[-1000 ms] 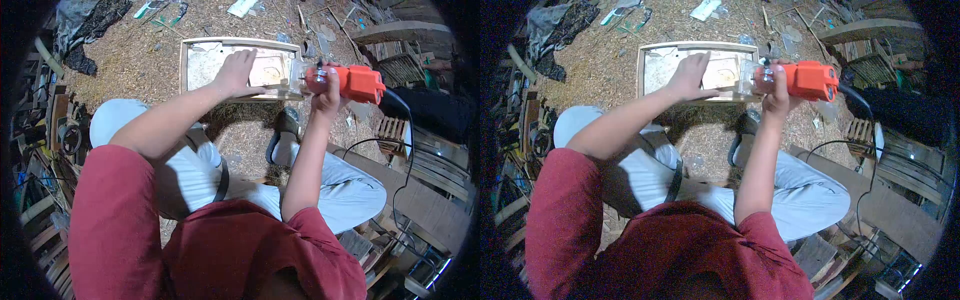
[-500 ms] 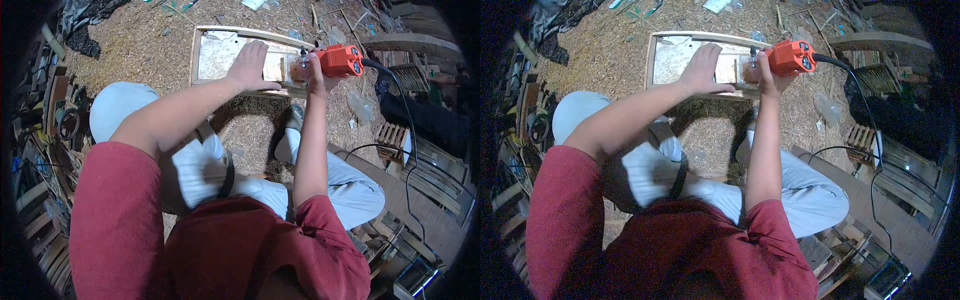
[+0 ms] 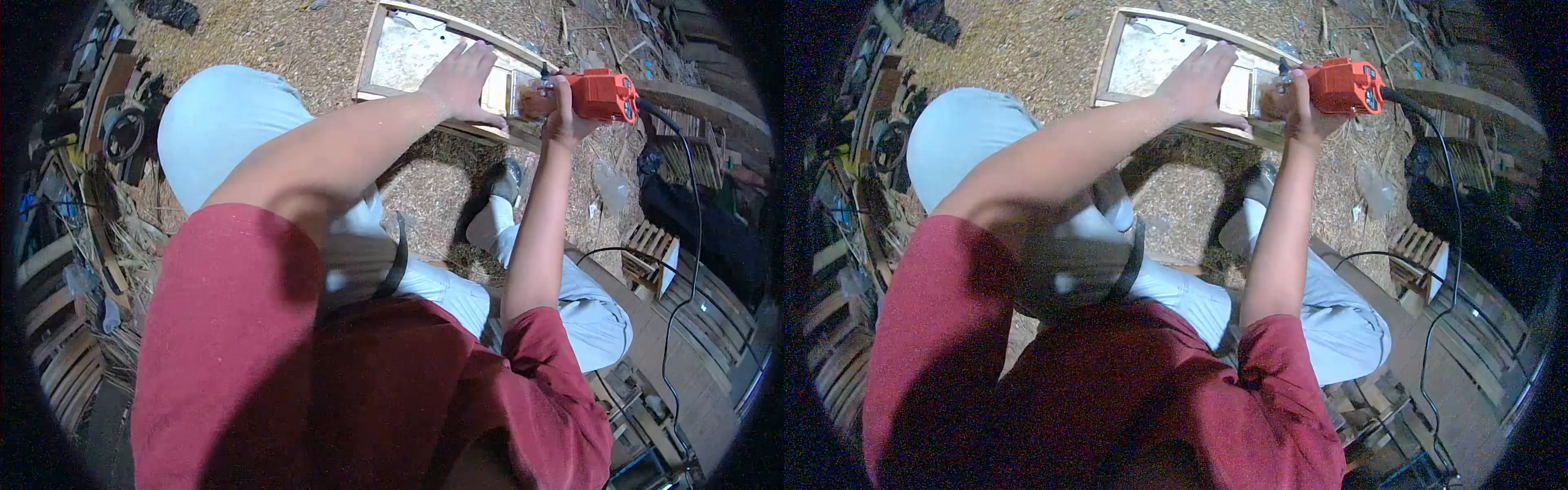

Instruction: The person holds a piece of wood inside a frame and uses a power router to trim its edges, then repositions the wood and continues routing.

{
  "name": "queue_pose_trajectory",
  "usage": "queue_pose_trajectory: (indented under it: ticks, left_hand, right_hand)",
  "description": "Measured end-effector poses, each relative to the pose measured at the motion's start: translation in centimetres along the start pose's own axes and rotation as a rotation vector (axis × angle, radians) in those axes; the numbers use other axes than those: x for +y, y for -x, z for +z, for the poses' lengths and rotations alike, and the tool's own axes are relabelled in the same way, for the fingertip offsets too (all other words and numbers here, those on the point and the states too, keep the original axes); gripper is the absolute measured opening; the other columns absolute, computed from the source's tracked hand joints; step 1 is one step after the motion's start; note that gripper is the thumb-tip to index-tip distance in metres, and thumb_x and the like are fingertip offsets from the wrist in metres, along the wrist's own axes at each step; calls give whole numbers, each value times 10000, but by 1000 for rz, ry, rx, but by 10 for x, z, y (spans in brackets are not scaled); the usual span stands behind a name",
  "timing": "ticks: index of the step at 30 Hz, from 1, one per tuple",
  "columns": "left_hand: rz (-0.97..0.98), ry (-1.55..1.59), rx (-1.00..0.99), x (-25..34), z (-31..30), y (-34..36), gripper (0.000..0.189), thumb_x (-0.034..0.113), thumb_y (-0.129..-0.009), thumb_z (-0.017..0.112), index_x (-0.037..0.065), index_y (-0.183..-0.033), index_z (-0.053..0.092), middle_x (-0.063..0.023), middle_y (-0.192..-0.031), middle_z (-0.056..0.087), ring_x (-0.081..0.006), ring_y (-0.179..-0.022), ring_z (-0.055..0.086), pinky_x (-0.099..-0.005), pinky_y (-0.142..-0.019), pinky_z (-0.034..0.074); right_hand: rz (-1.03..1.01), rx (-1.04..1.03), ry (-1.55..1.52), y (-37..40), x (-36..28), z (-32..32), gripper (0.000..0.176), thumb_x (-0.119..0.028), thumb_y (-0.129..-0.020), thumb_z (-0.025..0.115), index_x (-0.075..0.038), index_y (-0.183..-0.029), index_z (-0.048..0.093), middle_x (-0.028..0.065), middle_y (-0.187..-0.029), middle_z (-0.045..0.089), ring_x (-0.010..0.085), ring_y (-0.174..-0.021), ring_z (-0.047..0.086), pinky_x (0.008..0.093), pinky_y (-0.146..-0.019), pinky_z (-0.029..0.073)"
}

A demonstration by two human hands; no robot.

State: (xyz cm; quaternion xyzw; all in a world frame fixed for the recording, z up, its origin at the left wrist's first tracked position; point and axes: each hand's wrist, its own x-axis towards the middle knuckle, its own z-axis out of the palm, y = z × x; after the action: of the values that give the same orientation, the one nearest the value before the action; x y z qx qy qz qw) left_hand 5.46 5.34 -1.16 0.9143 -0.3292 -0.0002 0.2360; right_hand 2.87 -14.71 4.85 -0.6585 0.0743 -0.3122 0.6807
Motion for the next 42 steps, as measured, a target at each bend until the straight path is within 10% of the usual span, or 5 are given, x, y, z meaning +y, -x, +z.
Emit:
queue_pose_trajectory:
  ticks: [42]
  left_hand:
    - [-23,34,139,3,9,4,1209,812,-719,752,73,-1604,388,-209,-1608,446,-350,-1511,409,-465,-1320,239]
  right_hand:
    - [-211,-180,381,-19,31,-15,336,-56,-754,905,-2,-1019,705,94,-981,768,206,-870,731,359,-847,596]
